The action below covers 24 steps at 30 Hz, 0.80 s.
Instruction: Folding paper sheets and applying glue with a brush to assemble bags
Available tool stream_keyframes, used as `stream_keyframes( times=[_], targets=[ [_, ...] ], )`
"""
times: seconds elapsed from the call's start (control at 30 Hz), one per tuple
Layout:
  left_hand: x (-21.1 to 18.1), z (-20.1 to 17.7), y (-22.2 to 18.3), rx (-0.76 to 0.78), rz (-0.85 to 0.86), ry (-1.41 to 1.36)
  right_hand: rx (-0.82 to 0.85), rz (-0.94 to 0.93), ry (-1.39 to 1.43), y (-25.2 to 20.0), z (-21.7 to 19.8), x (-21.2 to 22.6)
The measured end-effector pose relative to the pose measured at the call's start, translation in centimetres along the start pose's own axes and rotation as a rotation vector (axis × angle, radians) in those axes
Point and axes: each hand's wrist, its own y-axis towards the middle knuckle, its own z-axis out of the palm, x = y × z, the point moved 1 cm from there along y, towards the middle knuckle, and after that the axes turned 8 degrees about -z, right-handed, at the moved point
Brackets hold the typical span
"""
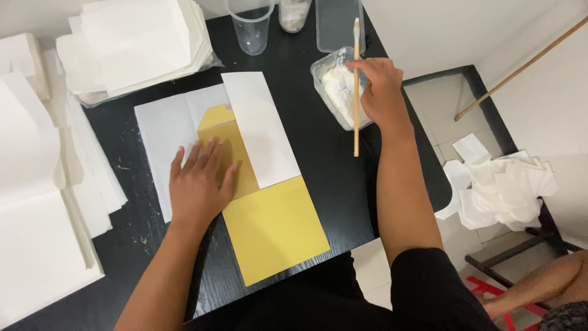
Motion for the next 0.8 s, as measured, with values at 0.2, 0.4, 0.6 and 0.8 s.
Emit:
stream_keyframes(
  times=[0.2,0.4,0.6,0.8],
  targets=[
    [-0.4,-0.6,0.4,-0.068,0.044,-0.026,-0.009,0.033,-0.11,0.5,0.6,-0.6],
    [0.2,0.3,-0.2,-0.024,0.056,-0.051,-0.068,-0.027,-0.24,1.2,-0.7,3.6],
    [0.1,0.5,0.0,0.119,-0.035,0.025,-0.07,-0.266,-0.136,1.1,4.6,10.7],
    [1.4,3.3,0.4,0.24,-0.034,-0.017,0.198,-0.153,0.025,0.7,10.8,14.2]
  ],
)
